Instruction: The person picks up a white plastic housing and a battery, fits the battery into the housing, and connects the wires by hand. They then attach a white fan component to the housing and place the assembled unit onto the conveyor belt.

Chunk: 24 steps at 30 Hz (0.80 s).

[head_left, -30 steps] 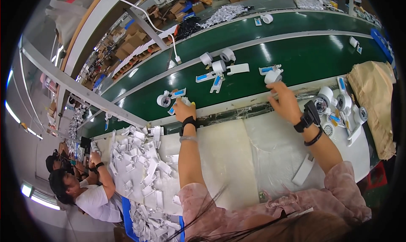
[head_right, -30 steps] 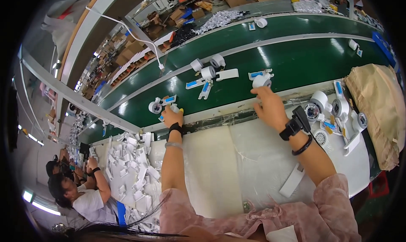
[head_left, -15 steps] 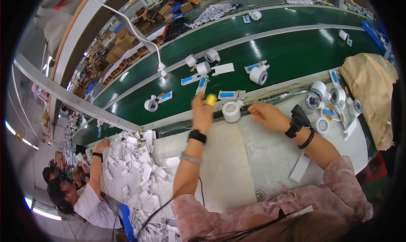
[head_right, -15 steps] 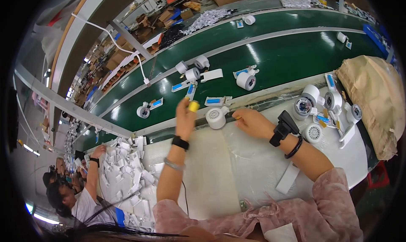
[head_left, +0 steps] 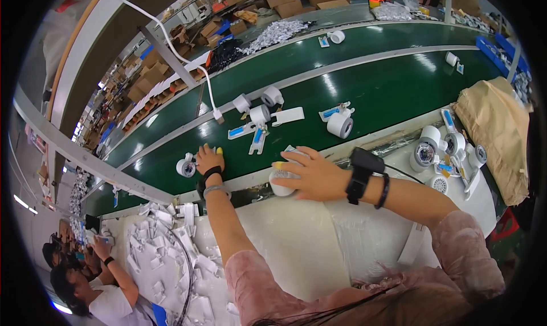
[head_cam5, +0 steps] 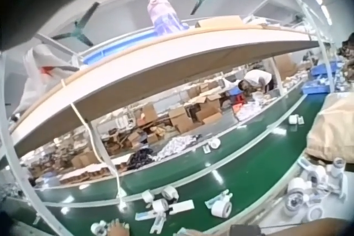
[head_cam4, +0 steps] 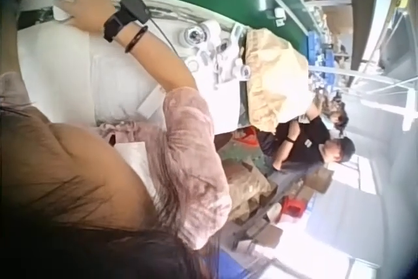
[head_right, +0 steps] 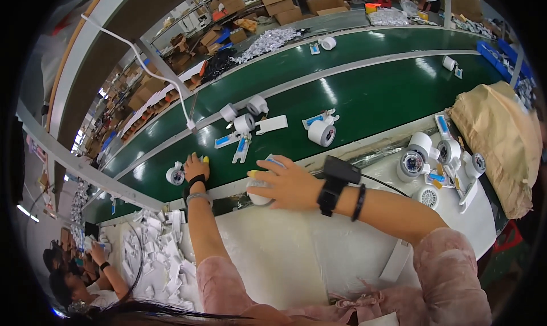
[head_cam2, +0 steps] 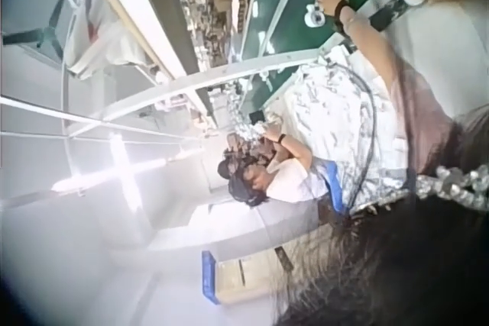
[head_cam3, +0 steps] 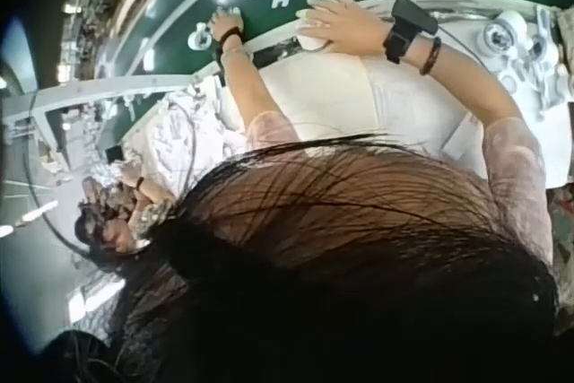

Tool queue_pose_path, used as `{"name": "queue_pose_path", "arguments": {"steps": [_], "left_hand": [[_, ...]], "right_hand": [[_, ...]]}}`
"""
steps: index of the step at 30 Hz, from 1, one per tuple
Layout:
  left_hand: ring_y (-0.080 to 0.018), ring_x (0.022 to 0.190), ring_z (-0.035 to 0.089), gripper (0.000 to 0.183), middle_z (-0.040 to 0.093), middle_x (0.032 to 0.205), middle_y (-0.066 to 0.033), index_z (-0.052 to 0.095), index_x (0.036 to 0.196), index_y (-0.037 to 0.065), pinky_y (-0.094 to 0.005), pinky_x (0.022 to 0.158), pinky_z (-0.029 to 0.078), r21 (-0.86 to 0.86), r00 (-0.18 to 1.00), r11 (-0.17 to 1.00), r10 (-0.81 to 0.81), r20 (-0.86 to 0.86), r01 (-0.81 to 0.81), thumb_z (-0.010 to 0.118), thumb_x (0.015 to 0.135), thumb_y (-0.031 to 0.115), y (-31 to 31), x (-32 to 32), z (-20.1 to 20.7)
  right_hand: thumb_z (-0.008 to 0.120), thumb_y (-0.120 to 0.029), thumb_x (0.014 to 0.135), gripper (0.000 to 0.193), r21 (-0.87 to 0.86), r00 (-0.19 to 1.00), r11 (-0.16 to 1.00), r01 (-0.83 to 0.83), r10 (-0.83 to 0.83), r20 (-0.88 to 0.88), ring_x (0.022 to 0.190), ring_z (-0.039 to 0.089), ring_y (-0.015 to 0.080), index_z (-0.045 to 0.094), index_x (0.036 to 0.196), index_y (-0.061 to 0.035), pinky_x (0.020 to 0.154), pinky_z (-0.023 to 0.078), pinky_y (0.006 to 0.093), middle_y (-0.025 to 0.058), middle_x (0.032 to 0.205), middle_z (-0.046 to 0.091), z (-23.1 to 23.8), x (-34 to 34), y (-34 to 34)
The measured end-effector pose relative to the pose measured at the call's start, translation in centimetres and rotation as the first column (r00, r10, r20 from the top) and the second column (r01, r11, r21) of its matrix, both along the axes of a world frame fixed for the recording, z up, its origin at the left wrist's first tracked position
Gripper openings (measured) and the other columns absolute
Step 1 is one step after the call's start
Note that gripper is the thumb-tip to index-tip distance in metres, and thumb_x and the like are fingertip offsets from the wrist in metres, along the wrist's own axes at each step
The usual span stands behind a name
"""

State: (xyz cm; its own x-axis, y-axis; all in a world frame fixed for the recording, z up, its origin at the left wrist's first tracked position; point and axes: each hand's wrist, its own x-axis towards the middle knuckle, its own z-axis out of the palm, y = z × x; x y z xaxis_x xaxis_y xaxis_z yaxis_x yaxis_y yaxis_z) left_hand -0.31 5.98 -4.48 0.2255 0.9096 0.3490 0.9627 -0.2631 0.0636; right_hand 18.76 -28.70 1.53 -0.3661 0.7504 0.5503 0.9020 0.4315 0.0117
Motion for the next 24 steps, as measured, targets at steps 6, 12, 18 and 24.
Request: {"name": "queue_pose_path", "arguments": {"steps": [6,12,18,24], "left_hand": [[-0.0353,0.115,0.050,0.039,0.049,0.125,-0.0115,0.061,0.116,0.010,-0.0490,0.090,0.048,-0.114,0.981,0.989,0.074,-0.179,-0.095,0.054,0.090,0.037,-1.7,2.2,2.9],[-0.0370,0.108,0.055,0.029,0.050,0.123,-0.0140,0.062,0.111,0.011,-0.0454,0.089,0.050,-0.109,0.994,0.994,-0.028,-0.103,0.017,0.062,0.082,0.012,-2.3,-1.2,2.0],[-0.0347,0.096,0.062,0.033,0.060,0.108,-0.0159,0.064,0.111,0.008,-0.0418,0.085,0.051,-0.012,0.959,0.987,-0.151,0.239,0.158,0.060,0.079,0.003,-2.6,-2.8,1.0],[-0.0180,0.072,0.065,0.028,0.063,0.096,-0.0109,0.058,0.114,-0.003,-0.0300,0.062,0.058,-0.436,0.509,0.611,0.061,0.858,0.661,0.055,0.086,-0.002,-10.2,1.7,4.3]], "right_hand": [[0.068,-0.038,0.081,0.060,-0.285,0.994,0.956,0.073,-0.092,-0.056,0.100,0.059,0.0286,0.045,0.133,-0.0190,0.103,0.029,0.0475,0.0098,0.095,0.065,-2.8,2.7,3.7],[0.070,-0.035,0.078,0.050,-0.133,0.928,0.929,0.346,-0.359,-0.094,0.089,0.062,0.0294,0.052,0.122,-0.0177,0.093,0.035,0.0447,0.0108,0.089,0.067,-3.9,6.9,3.9],[0.072,-0.027,0.074,0.046,0.105,0.546,0.550,0.829,-0.835,0.067,0.092,0.059,0.0263,0.056,0.116,-0.0156,0.088,0.036,0.0500,0.0081,0.096,0.061,-4.5,15.4,2.1],[0.068,-0.024,0.079,0.039,-0.252,0.759,0.841,0.478,-0.540,-0.363,0.093,0.060,0.0294,0.058,0.112,-0.0056,0.077,0.047,0.0405,0.0129,0.101,0.062,-3.3,10.8,0.3]]}}
